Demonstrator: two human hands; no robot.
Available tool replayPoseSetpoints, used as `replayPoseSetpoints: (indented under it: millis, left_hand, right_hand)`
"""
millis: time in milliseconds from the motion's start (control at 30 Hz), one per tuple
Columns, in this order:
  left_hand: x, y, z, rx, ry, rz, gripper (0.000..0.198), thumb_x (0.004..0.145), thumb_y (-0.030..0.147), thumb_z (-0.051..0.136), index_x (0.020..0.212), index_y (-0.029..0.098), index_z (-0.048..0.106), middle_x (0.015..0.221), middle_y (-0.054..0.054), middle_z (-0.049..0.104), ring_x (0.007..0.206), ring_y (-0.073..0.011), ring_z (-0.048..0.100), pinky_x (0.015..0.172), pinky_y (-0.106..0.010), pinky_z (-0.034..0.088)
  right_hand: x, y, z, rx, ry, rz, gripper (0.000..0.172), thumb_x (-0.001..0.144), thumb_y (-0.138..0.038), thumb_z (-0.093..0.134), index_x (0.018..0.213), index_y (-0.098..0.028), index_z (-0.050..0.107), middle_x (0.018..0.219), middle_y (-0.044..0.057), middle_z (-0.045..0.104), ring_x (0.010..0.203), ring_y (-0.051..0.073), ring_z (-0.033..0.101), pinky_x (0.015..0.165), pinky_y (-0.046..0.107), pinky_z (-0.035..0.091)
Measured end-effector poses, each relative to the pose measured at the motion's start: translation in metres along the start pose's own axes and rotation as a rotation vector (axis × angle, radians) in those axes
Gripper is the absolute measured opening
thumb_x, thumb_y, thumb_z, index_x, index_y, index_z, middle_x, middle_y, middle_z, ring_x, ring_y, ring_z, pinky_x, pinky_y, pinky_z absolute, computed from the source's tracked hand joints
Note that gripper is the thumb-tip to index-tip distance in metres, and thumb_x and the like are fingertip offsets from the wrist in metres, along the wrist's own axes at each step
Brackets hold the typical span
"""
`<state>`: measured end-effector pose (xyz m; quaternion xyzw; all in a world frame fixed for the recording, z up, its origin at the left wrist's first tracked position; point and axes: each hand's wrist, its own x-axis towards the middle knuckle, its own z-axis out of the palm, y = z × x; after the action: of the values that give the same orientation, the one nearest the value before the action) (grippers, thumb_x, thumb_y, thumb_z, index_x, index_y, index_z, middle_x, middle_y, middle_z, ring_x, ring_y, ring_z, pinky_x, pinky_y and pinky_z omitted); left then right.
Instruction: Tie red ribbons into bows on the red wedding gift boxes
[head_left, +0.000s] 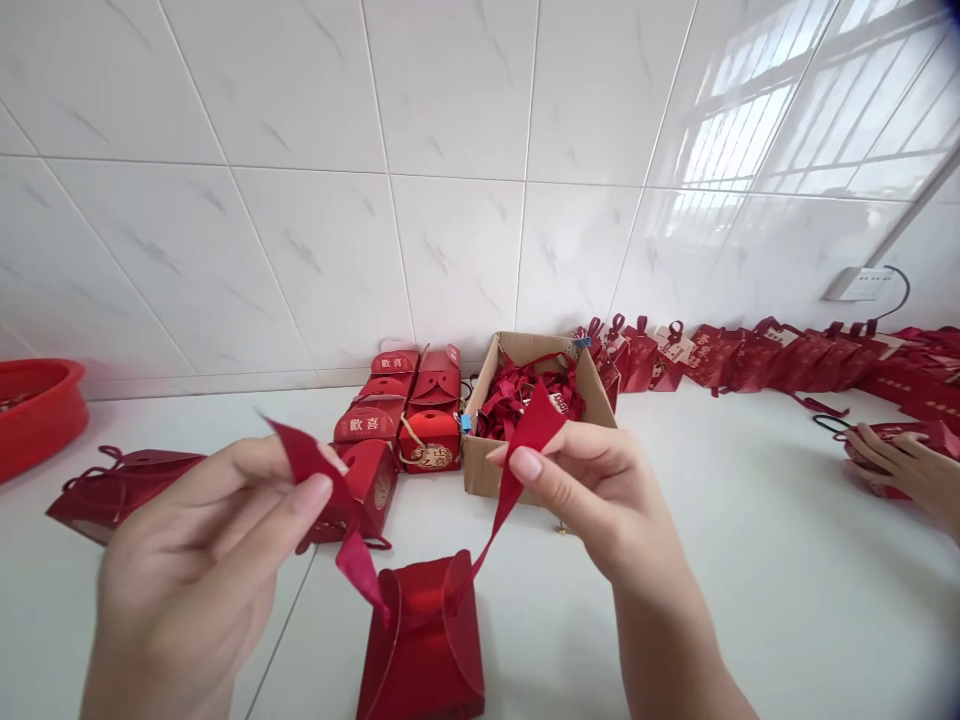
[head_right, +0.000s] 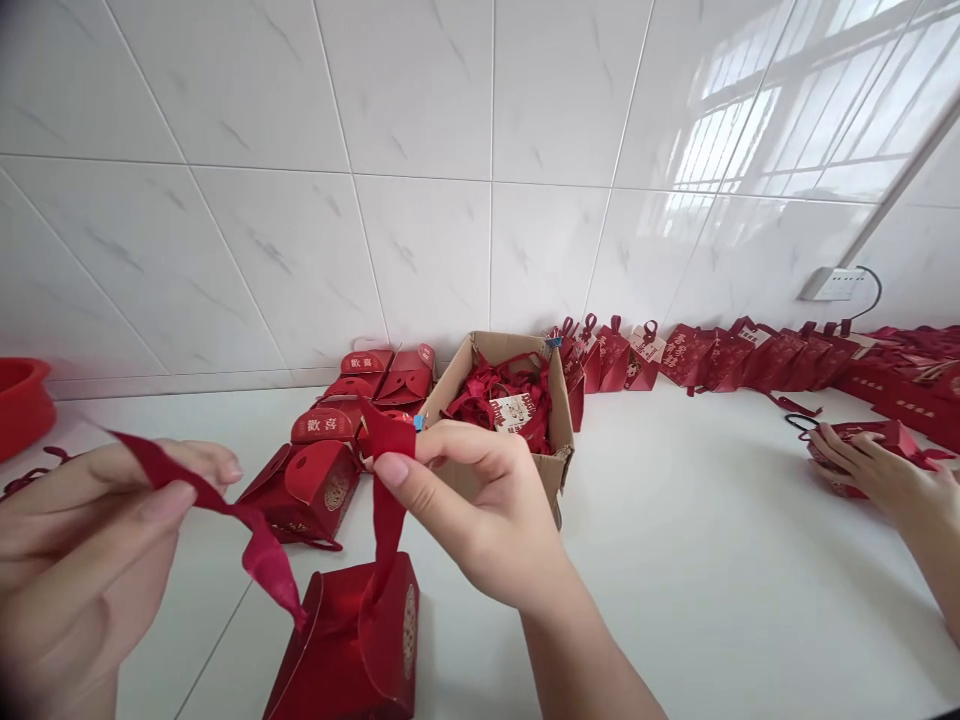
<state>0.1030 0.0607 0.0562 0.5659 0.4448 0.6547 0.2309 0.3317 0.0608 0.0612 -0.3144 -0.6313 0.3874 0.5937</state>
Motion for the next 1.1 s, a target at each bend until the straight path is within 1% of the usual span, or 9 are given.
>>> replayPoseSetpoints:
  millis: [100, 167, 300, 367, 533, 633, 800, 900, 1100]
  left_hand:
    - [0.002, -0.001, 0.002, 0.017, 0.085, 0.042, 0.005, 0.060, 0.041, 0.070, 0.062, 0.040, 0.066, 0.067, 0.002, 0.067, 0.069, -0.0330, 0.061, 0.048, -0.049, 0.046]
    - [0.000, 0.004, 0.002, 0.006, 0.076, 0.061, 0.004, 0.061, 0.041, 0.070, 0.062, 0.040, 0.066, 0.070, 0.003, 0.069, 0.073, -0.0336, 0.061, 0.055, -0.051, 0.048]
    - [-0.006, 0.019, 0.005, -0.079, 0.027, 0.042, 0.003, 0.071, 0.035, 0.069, 0.069, 0.037, 0.069, 0.073, 0.005, 0.068, 0.074, -0.0249, 0.060, 0.070, -0.047, 0.052]
    - [-0.008, 0.024, 0.004, -0.132, 0.014, 0.039, 0.002, 0.074, 0.034, 0.069, 0.072, 0.035, 0.069, 0.073, 0.005, 0.066, 0.073, -0.0212, 0.059, 0.073, -0.043, 0.052]
    - [-0.001, 0.025, 0.000, -0.280, 0.045, 0.133, 0.004, 0.074, 0.026, 0.074, 0.074, 0.024, 0.070, 0.063, 0.003, 0.063, 0.067, -0.0128, 0.058, 0.066, -0.030, 0.049]
    - [0.007, 0.026, 0.003, -0.336, 0.009, 0.155, 0.004, 0.074, 0.023, 0.072, 0.073, 0.021, 0.069, 0.064, 0.003, 0.063, 0.065, -0.0099, 0.057, 0.065, -0.025, 0.048]
    - [0.013, 0.028, 0.012, -0.330, -0.066, 0.108, 0.008, 0.069, 0.023, 0.074, 0.068, 0.018, 0.067, 0.064, 0.002, 0.061, 0.063, -0.0095, 0.055, 0.062, -0.021, 0.045]
    - [0.012, 0.026, 0.014, -0.298, -0.056, 0.099, 0.007, 0.067, 0.021, 0.075, 0.066, 0.018, 0.068, 0.064, 0.002, 0.062, 0.063, -0.0090, 0.055, 0.062, -0.020, 0.044]
    - [0.016, 0.021, 0.014, -0.315, -0.012, 0.157, 0.007, 0.067, 0.019, 0.075, 0.065, 0.019, 0.068, 0.061, 0.003, 0.061, 0.060, -0.0079, 0.053, 0.057, -0.020, 0.043]
  right_hand:
    - [0.001, -0.001, -0.004, 0.010, -0.016, -0.011, 0.026, 0.081, -0.037, 0.067, 0.063, -0.020, 0.064, 0.062, 0.000, 0.064, 0.061, 0.013, 0.060, 0.056, 0.025, 0.050]
    - [0.001, -0.001, -0.005, 0.015, -0.021, -0.019, 0.024, 0.082, -0.036, 0.067, 0.065, -0.020, 0.065, 0.063, 0.000, 0.064, 0.063, 0.014, 0.061, 0.057, 0.026, 0.051]
    - [-0.003, -0.001, 0.000, 0.033, 0.004, -0.066, 0.020, 0.082, -0.036, 0.067, 0.069, -0.021, 0.068, 0.069, 0.000, 0.065, 0.069, 0.015, 0.062, 0.061, 0.027, 0.051]
    - [-0.004, 0.000, 0.007, 0.023, 0.035, -0.091, 0.019, 0.082, -0.037, 0.067, 0.071, -0.022, 0.070, 0.071, 0.001, 0.066, 0.071, 0.016, 0.063, 0.061, 0.027, 0.051]
    - [-0.004, 0.002, 0.026, -0.009, 0.082, -0.140, 0.019, 0.082, -0.036, 0.067, 0.069, -0.022, 0.071, 0.067, -0.001, 0.064, 0.064, 0.012, 0.058, 0.057, 0.024, 0.046]
    - [-0.001, -0.001, 0.034, -0.019, 0.117, -0.139, 0.018, 0.081, -0.034, 0.068, 0.068, -0.021, 0.071, 0.064, -0.002, 0.062, 0.061, 0.010, 0.053, 0.056, 0.022, 0.042]
    - [0.005, -0.004, 0.039, -0.067, 0.124, -0.096, 0.021, 0.082, -0.037, 0.067, 0.072, -0.019, 0.072, 0.067, 0.000, 0.062, 0.064, 0.010, 0.052, 0.057, 0.023, 0.040]
    - [0.008, -0.001, 0.039, -0.055, 0.149, -0.092, 0.021, 0.081, -0.037, 0.068, 0.070, -0.019, 0.072, 0.063, -0.001, 0.060, 0.060, 0.010, 0.050, 0.056, 0.023, 0.039]
    - [0.012, 0.008, 0.042, 0.026, 0.219, -0.128, 0.021, 0.079, -0.034, 0.069, 0.064, -0.020, 0.069, 0.057, -0.003, 0.052, 0.054, 0.008, 0.043, 0.051, 0.023, 0.034]
